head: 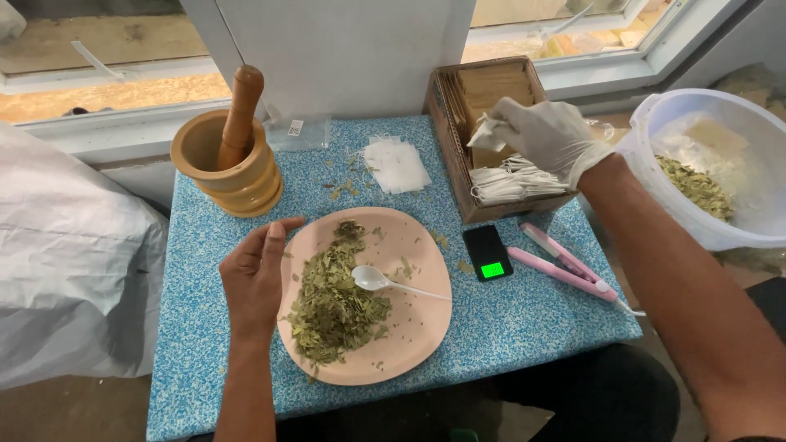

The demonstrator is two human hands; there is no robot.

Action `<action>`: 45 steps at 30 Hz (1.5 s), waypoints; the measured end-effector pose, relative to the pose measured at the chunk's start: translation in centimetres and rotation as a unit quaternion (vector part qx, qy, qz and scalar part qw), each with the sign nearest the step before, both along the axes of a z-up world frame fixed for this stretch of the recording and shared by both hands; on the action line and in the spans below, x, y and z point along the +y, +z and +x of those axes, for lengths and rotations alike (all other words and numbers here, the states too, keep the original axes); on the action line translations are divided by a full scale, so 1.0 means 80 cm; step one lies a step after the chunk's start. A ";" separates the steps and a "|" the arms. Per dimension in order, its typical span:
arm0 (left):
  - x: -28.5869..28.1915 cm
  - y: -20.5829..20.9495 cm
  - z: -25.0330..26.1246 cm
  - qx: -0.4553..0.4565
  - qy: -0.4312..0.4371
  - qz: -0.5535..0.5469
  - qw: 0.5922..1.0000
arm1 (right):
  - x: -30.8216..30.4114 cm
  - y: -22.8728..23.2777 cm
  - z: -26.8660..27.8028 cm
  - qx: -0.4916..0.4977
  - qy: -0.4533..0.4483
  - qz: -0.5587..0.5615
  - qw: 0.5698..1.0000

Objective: Filling small filter bags with dried tea leaves, weighing them on a digital scale, and sealing them with a handheld heat sealer.

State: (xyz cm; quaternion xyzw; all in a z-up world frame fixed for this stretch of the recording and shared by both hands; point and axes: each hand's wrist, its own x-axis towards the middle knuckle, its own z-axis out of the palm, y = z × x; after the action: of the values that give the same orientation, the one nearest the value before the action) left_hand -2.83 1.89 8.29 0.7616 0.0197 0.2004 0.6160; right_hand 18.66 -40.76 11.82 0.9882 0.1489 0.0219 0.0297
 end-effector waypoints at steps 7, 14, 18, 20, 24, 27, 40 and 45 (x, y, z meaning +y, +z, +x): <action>0.014 -0.028 0.008 0.006 0.017 0.057 0.998 | 0.036 -0.011 -0.031 0.038 0.065 -0.025 0.997; 0.020 -0.046 0.010 0.023 0.024 0.044 0.998 | 0.054 0.005 -0.045 0.140 0.034 0.030 0.989; 0.021 -0.050 0.013 0.038 0.020 0.032 0.999 | 0.045 -0.011 -0.038 0.161 0.035 0.035 0.986; 0.024 -0.054 0.018 0.040 0.023 0.035 0.998 | 0.044 -0.015 -0.033 0.152 0.041 0.024 0.987; 0.025 -0.059 0.018 0.043 0.019 0.042 0.998 | 0.048 -0.014 -0.040 0.139 0.058 0.013 0.988; 0.037 -0.099 0.026 0.049 0.025 0.035 0.998 | 0.049 -0.020 -0.041 0.131 0.075 -0.016 0.988; 0.039 -0.087 0.027 0.017 0.007 -0.079 0.997 | 0.005 -0.076 0.004 0.085 0.114 -0.034 0.989; 0.043 -0.082 0.029 0.037 0.037 -0.056 0.997 | 0.050 0.008 -0.036 -0.066 0.192 0.085 0.975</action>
State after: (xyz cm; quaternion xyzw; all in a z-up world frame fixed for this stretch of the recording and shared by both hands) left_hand -0.48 5.36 1.77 0.7315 0.0817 0.1938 0.6486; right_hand 15.78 -36.78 12.48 0.9364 0.3315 0.1047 -0.0490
